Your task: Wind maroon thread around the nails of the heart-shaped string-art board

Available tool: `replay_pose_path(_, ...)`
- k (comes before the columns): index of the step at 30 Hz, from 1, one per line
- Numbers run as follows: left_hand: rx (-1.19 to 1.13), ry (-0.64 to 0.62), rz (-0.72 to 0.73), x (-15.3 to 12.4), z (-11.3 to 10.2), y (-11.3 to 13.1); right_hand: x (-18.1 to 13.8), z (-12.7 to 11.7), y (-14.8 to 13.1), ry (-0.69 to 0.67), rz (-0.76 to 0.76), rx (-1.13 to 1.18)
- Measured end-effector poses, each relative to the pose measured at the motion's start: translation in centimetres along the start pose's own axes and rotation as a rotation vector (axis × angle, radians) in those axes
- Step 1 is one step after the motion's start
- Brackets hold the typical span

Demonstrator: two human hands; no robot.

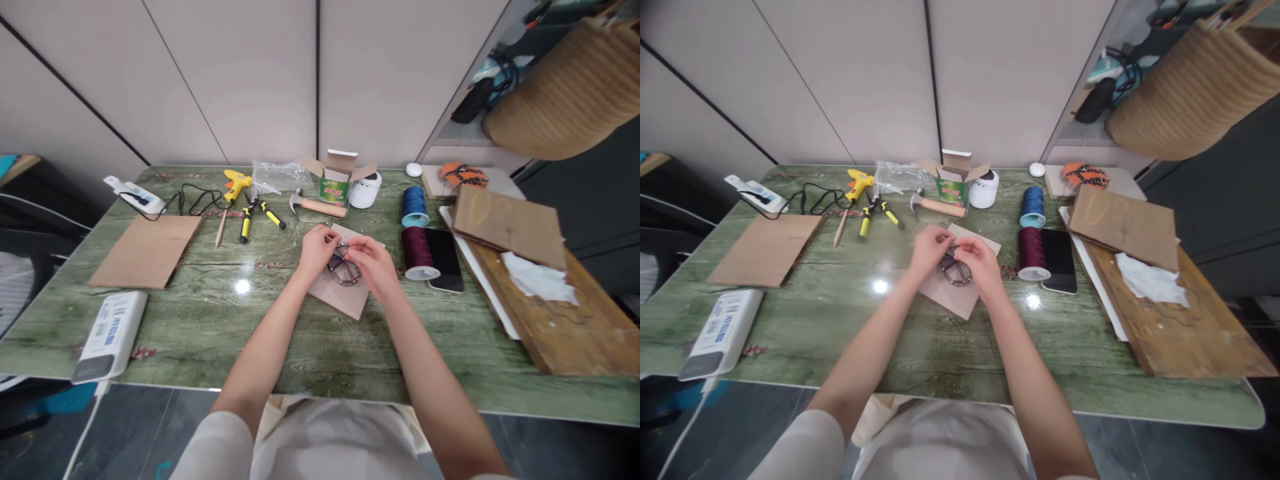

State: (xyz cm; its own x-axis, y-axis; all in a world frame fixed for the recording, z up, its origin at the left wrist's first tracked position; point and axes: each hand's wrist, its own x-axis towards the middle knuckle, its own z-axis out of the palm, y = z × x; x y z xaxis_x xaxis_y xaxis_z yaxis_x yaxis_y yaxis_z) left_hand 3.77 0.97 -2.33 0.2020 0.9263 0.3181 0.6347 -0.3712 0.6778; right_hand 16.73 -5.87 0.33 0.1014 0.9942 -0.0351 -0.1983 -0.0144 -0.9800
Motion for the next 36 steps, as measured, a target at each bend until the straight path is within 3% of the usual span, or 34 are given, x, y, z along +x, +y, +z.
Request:
replay_pose_path(7, -0.020, -0.029, -0.081, 0.3, -0.4, -0.1, 0.0, -0.1, -0.3, 0.035, 0.010, 0.042)
replay_pose_path(16, 0.023, -0.040, -0.055, -0.6, -1.0, -0.4, 0.2, -0.8, -0.3, 0.051, -0.013, 0.197)
replay_pose_path(22, 0.150, -0.123, 0.113, -1.3, -2.2, -0.1, 0.2, -1.3, -0.7, 0.092, -0.025, 0.267)
replay_pose_path(26, 0.253, -0.187, 0.211, -1.3, -3.2, 0.2, 0.2, -1.6, -1.1, 0.106, 0.084, 0.242)
replay_pose_path(36, 0.294, -0.275, 0.386, -1.3, -4.3, 0.4, -0.4, -2.0, -1.5, -0.130, 0.322, 0.142)
